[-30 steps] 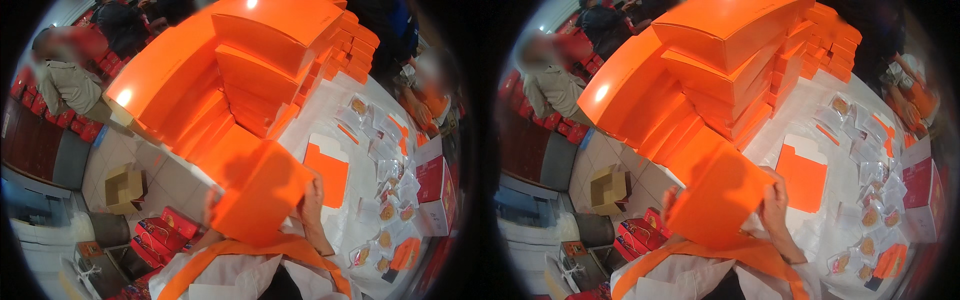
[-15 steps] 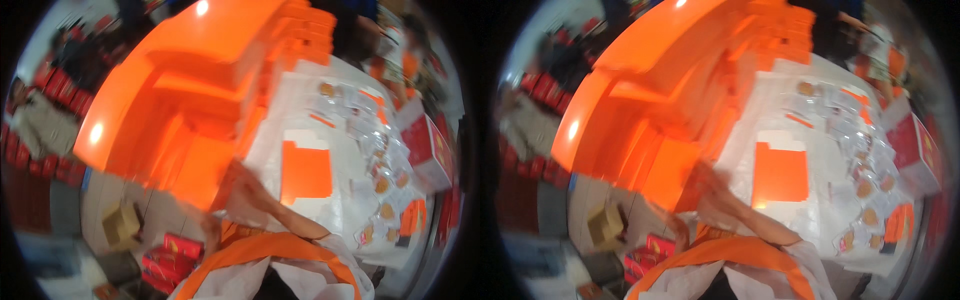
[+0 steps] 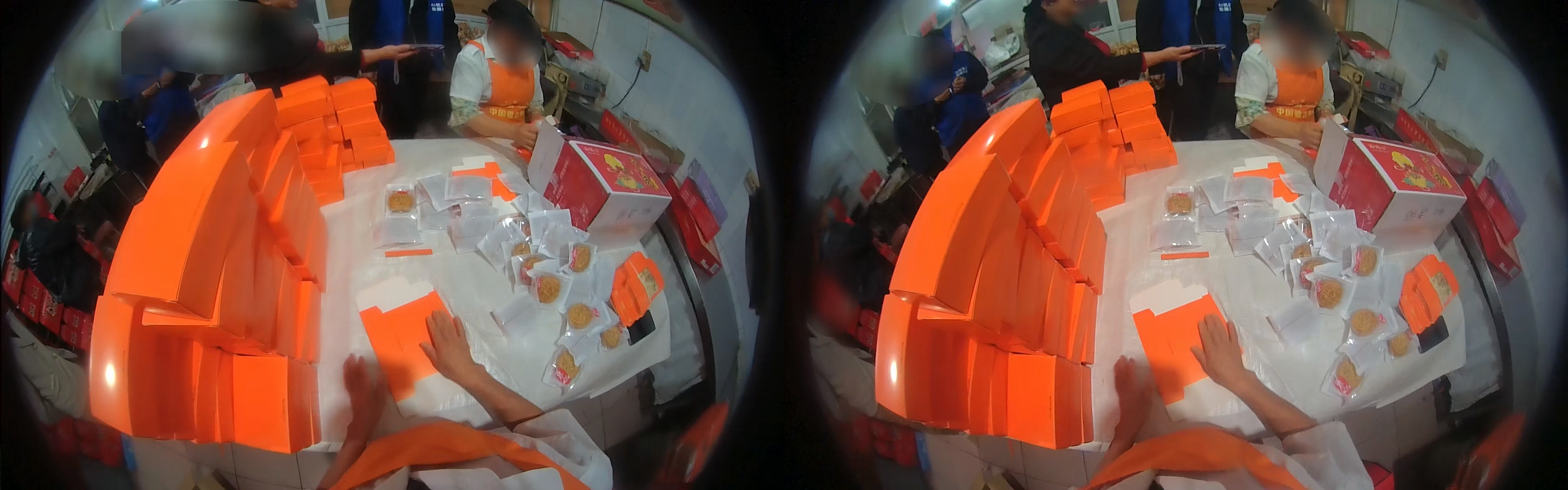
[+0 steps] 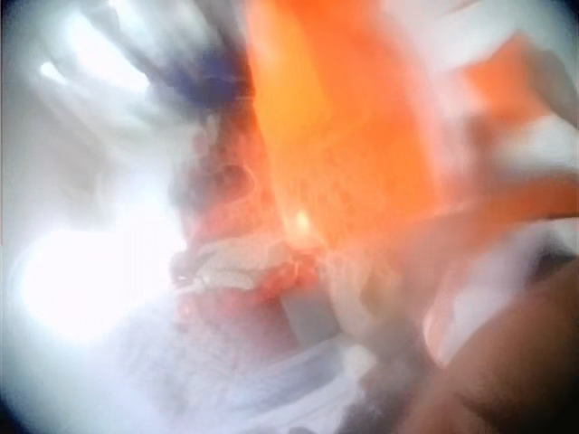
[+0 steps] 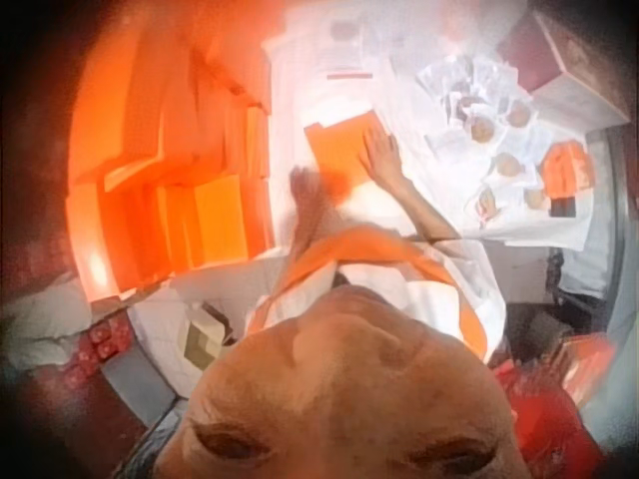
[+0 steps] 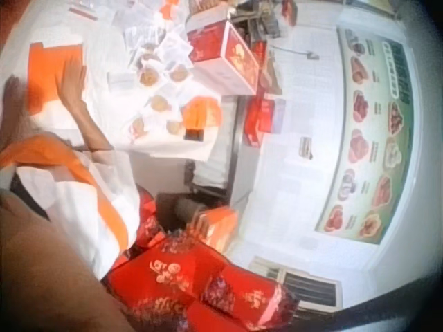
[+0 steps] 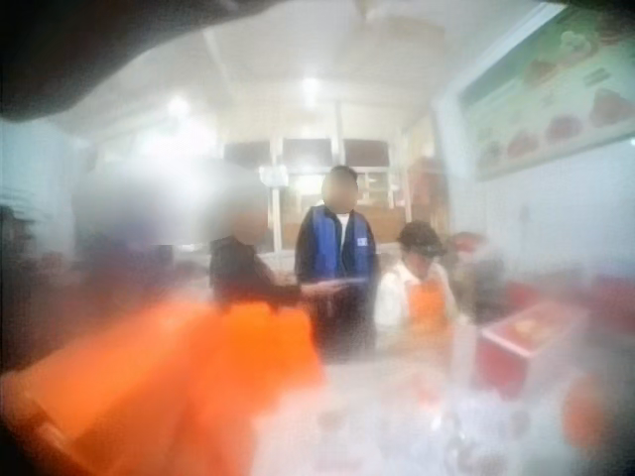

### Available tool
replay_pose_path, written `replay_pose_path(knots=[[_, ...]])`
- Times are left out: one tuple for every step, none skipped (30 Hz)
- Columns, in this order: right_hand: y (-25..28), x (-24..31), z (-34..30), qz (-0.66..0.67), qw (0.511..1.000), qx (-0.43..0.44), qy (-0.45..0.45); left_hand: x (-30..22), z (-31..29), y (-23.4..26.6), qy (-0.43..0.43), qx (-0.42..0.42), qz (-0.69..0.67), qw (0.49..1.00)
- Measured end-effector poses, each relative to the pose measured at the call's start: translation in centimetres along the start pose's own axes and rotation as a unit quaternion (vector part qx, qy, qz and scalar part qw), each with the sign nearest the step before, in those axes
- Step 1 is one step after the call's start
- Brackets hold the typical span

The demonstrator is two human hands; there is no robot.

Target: The person assembles orange cardboard boxes by folding flaps and tucking them into slots. They repeatedly pick up flat orange sheets, fold them into box shapes, and place the finished boxes into a growing stack on the table.

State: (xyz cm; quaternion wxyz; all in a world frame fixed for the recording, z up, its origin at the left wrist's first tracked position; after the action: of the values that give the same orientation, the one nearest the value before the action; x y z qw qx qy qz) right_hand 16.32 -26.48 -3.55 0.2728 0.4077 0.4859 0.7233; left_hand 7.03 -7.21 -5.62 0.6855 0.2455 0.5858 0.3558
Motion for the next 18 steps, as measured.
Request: replay_pose_path(knots=[[-1.2,0.0,-0.2,-0.037,0.999,-0.009,0.012,-0.1,1.6,-1.4,0.034,0.006,0.06,0.998],[-1.5,0.1,-0.5,-0.052,0.998,-0.01,0.023,-0.2,3.0,-2.8,0.063,0.022,0.111,0.992],[-1.7,0.5,-0.8,-0.068,0.997,-0.011,0.032,-0.3,3.7,-3.7,0.054,0.0,0.093,0.994],[-1.5,0.7,-0.8,-0.084,0.995,-0.012,0.042,-0.4,4.4,-4.5,0.046,-0.023,0.076,0.996],[-1.2,1.1,-0.6,-0.08,0.996,0.004,0.036,-0.6,4.8,-4.5,0.04,-0.046,0.062,0.996],[-1.1,1.1,-0.5,-0.077,0.996,0.004,0.04,-0.7,5.0,-4.4,0.043,-0.058,0.024,0.997],[-1.1,1.1,-0.5,-0.074,0.996,0.005,0.045,-0.8,5.2,-4.3,0.046,-0.071,-0.014,0.996],[-1.2,1.0,-0.6,-0.07,0.996,0.007,0.048,-1.1,5.3,-4.0,0.05,-0.081,-0.051,0.994],[-1.1,1.1,-0.6,-0.057,0.997,0.012,0.052,-2.2,5.5,-3.0,0.095,-0.071,-0.153,0.981],[-0.8,1.1,-0.5,-0.044,0.997,0.017,0.056,-3.5,5.8,-1.8,0.139,-0.061,-0.254,0.955],[-0.5,1.2,-0.5,-0.034,0.997,0.023,0.062,-4.1,5.8,-1.2,0.181,-0.053,-0.355,0.916],[-0.1,1.2,-0.5,-0.017,0.996,0.02,0.081,-3.6,6.0,-1.5,0.169,-0.001,-0.388,0.906],[0.2,1.2,-0.6,0.001,0.995,0.017,0.099,-2.7,6.2,-2.0,0.156,0.051,-0.42,0.893],[0.5,1.3,-0.6,0.019,0.993,0.015,0.118,-2.2,6.3,-2.3,0.142,0.102,-0.449,0.876],[0.9,1.1,-0.9,0.072,0.988,-0.019,0.132,-2.7,6.3,-1.7,0.179,0.096,-0.445,0.872],[1.0,1.1,-1.6,0.125,0.98,-0.051,0.145,-3.6,6.2,-1.1,0.215,0.09,-0.44,0.867],[1.2,1.2,-2.2,0.179,0.967,-0.087,0.159,-4.6,6.3,-0.3,0.249,0.084,-0.432,0.863],[1.2,1.7,-3.1,0.301,0.947,-0.064,0.088,-5.4,6.5,0.6,0.259,0.021,-0.459,0.85]])
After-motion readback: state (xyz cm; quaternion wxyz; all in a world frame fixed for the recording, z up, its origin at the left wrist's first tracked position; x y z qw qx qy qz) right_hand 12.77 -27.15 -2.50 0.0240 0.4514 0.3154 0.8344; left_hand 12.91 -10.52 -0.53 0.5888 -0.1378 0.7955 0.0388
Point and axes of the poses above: each hand's wrist, its own z-axis towards the middle knuckle, its own y-axis out of the back of the hand, x = y × z, the point moved 2 cm from there along z, towards the middle knuckle, and after that the axes turned 7 degrees about x, right-handed, at the moved point
